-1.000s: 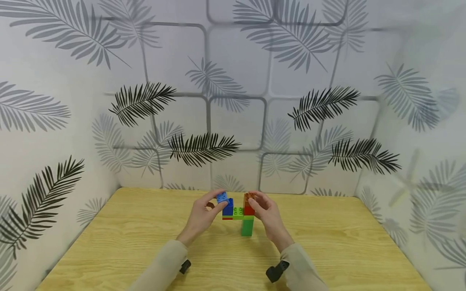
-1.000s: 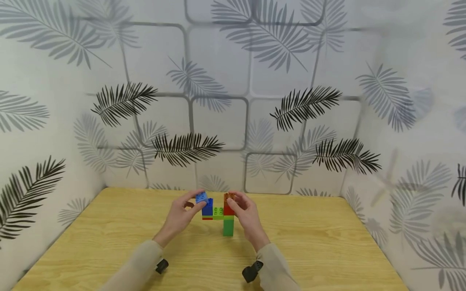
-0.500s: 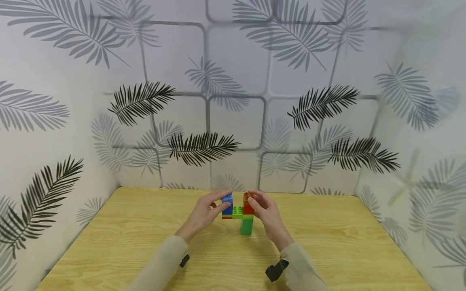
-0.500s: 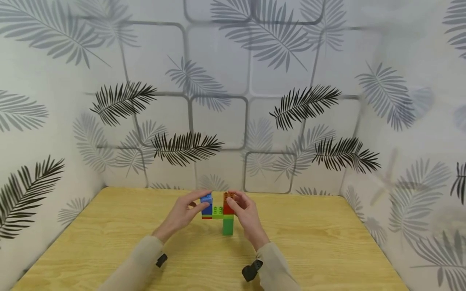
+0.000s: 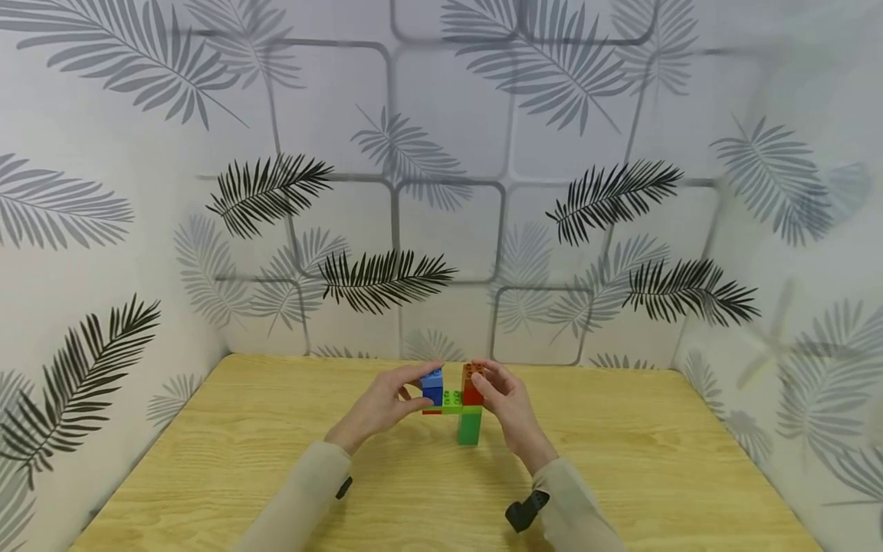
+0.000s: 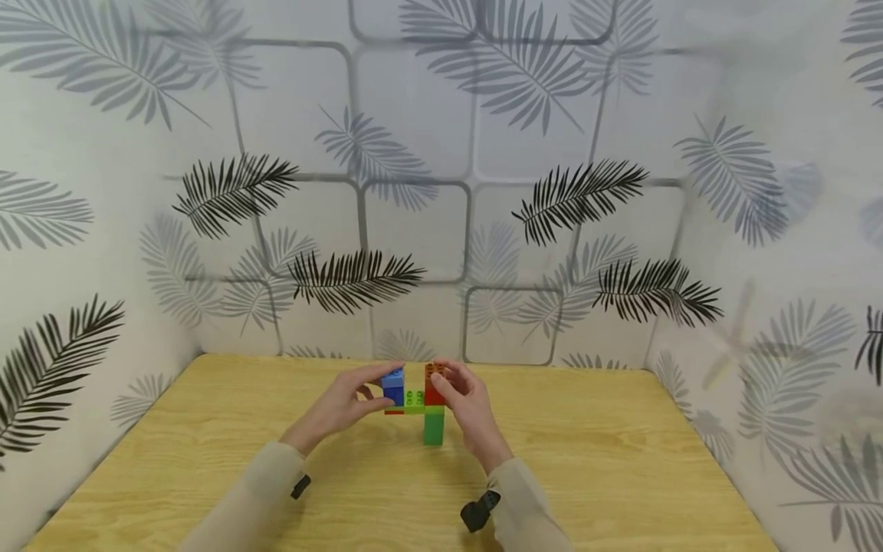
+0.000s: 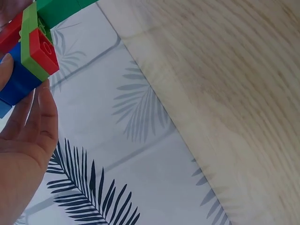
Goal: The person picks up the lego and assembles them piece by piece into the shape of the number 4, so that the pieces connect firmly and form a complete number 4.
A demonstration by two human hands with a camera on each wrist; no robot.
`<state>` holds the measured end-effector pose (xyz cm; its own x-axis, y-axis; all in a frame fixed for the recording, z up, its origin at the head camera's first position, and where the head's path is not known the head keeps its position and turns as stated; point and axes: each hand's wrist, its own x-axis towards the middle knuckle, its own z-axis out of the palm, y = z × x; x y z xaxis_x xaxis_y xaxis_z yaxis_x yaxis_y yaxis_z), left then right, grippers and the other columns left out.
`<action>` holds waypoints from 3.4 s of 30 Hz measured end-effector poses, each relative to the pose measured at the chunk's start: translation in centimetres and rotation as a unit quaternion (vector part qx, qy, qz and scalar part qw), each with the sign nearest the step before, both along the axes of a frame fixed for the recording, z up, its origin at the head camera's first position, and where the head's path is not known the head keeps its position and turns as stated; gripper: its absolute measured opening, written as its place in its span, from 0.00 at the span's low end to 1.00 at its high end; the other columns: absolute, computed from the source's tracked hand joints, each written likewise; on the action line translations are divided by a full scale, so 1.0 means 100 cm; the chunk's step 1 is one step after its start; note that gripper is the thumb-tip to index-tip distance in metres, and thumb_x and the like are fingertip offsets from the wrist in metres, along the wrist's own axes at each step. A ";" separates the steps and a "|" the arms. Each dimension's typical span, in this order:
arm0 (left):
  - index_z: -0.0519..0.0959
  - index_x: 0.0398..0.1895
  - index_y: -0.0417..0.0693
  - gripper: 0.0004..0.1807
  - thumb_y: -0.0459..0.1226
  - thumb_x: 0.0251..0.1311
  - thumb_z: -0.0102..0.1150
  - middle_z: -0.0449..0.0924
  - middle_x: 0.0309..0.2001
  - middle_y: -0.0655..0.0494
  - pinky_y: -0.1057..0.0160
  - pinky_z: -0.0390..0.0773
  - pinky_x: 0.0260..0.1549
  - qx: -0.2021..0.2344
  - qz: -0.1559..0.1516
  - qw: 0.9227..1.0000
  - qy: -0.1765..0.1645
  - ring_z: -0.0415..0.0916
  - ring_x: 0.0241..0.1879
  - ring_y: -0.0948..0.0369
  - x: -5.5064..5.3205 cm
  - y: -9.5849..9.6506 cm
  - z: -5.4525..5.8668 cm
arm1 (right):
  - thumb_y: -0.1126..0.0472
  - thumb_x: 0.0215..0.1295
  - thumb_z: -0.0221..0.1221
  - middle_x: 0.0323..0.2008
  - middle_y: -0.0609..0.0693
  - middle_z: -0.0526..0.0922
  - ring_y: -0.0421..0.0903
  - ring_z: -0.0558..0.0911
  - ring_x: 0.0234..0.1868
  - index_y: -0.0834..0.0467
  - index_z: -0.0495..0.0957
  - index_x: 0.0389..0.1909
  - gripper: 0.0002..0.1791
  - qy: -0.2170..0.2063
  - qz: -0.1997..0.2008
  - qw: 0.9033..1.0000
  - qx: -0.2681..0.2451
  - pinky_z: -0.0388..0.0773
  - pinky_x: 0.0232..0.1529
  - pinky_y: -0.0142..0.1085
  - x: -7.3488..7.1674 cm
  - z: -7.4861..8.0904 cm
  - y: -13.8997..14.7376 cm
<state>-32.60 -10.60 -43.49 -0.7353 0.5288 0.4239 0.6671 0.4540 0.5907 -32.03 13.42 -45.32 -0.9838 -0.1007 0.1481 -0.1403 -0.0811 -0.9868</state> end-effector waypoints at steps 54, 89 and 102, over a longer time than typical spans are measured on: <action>0.49 0.79 0.50 0.42 0.37 0.66 0.60 0.59 0.72 0.36 0.47 0.76 0.56 0.099 0.054 0.940 -0.322 0.71 0.63 0.43 -0.020 0.004 -0.044 | 0.59 0.65 0.64 0.60 0.70 0.71 0.49 0.82 0.45 0.58 0.58 0.74 0.39 -0.120 0.090 0.976 0.156 0.84 0.43 0.46 0.003 -0.033 0.012; 0.47 0.78 0.41 0.38 0.40 0.72 0.51 0.56 0.74 0.37 0.43 0.70 0.61 0.027 0.097 0.935 -0.341 0.65 0.67 0.43 -0.021 0.018 -0.045 | 0.59 0.65 0.64 0.63 0.68 0.70 0.48 0.83 0.47 0.61 0.59 0.73 0.38 -0.158 0.064 0.976 0.133 0.84 0.45 0.46 -0.006 -0.037 0.011; 0.49 0.77 0.40 0.37 0.43 0.72 0.51 0.58 0.73 0.38 0.41 0.60 0.67 0.004 0.131 0.937 -0.325 0.57 0.72 0.41 -0.020 0.019 -0.043 | 0.62 0.67 0.61 0.63 0.68 0.71 0.49 0.82 0.46 0.65 0.62 0.71 0.34 -0.145 0.058 0.975 0.160 0.84 0.44 0.47 -0.006 -0.029 0.007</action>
